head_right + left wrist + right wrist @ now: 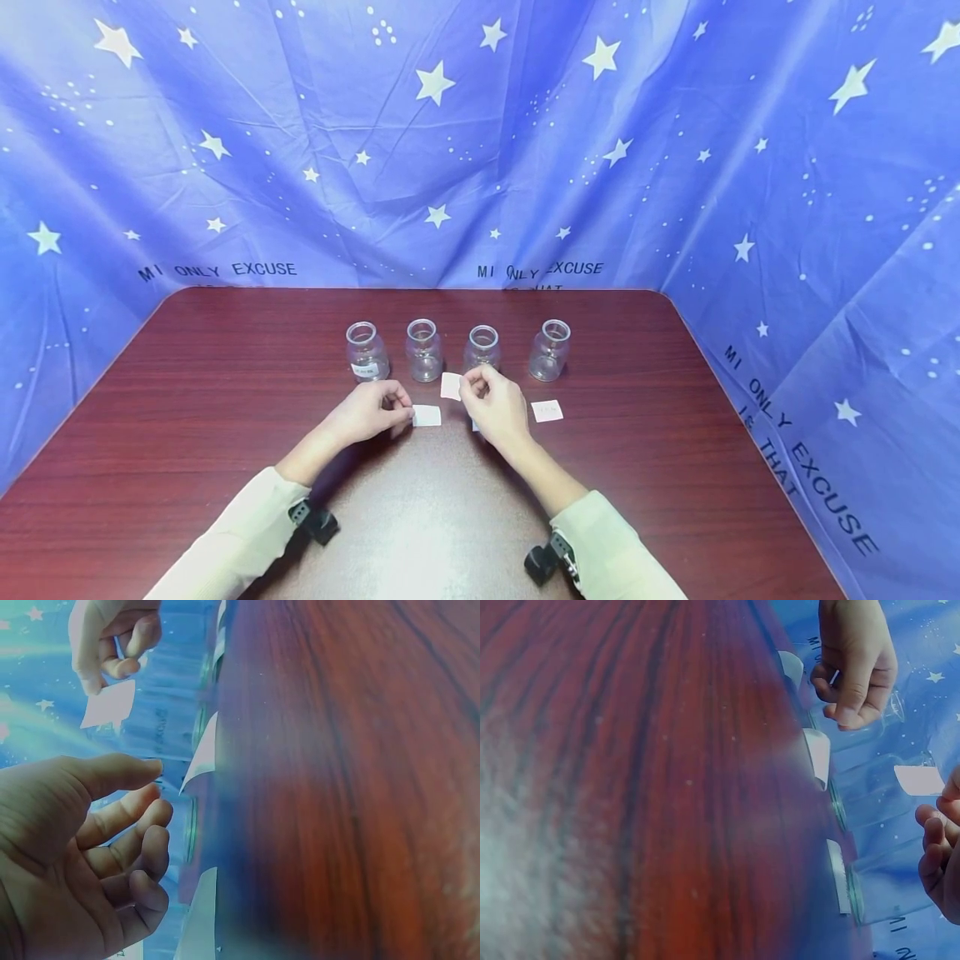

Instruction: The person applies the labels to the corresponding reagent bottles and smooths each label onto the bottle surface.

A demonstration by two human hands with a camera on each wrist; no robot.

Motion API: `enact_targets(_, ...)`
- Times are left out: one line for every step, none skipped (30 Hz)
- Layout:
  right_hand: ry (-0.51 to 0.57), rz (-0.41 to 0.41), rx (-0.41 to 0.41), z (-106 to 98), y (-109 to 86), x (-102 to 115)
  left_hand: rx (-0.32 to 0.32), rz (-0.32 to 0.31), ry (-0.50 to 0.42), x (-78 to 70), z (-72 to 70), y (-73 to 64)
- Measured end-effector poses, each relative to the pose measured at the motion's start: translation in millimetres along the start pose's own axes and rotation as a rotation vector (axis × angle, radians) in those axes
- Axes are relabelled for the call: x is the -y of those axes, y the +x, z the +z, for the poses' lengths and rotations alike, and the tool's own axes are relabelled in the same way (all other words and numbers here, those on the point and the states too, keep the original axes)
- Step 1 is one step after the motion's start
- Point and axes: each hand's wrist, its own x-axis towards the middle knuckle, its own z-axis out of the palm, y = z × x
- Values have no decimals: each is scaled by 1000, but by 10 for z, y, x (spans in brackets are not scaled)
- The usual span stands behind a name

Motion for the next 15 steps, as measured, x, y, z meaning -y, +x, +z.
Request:
enact_targets(-13, 1, 3, 3, -5, -1, -3, 5, -7, 3, 2, 3)
enact_targets(-23, 0, 5, 6, -9, 1, -4, 8, -18, 3, 2, 5)
enact_targets(-33, -1, 6, 10, -12, 2, -8, 14, -27, 1, 3, 9)
enact_targets(-42, -3, 5, 12, -14, 6, -13, 20, -35, 2, 4, 12)
enact_targets(-49, -8, 5, 15, -16, 11, -19, 24, -42, 0, 5, 15)
enact_targets(-58, -11, 5, 19, -18, 15, -23, 28, -50, -4, 5, 17)
enact_targets(-64, -13, 4, 21, -20, 23, -29, 30, -56, -7, 5, 18)
enact_targets(-74, -14, 4, 24, -23, 28, -34, 29, -63, -13, 4, 19)
enact_targets(-82, -17, 4, 27, -26, 34, -39, 29, -70, -17, 6, 21)
enact_targets(-90, -18, 4, 29, -29, 40, -45, 29, -77, -22, 7, 21)
enact_targets(-97, -20, 5, 32, -32, 46, -51, 31, -85, -26, 11, 23)
enact_targets(-106, -21, 5, 35, -35, 52, -54, 31, -95, -30, 13, 25)
enact_targets(-112, -22, 6, 38, -37, 56, -59, 30, -104, -33, 15, 27)
enact_targets(-122, -25, 5, 42, -39, 56, -65, 31, -112, -36, 19, 31)
enact_targets(-129, -29, 4, 46, -40, 56, -72, 35, -118, -38, 23, 35)
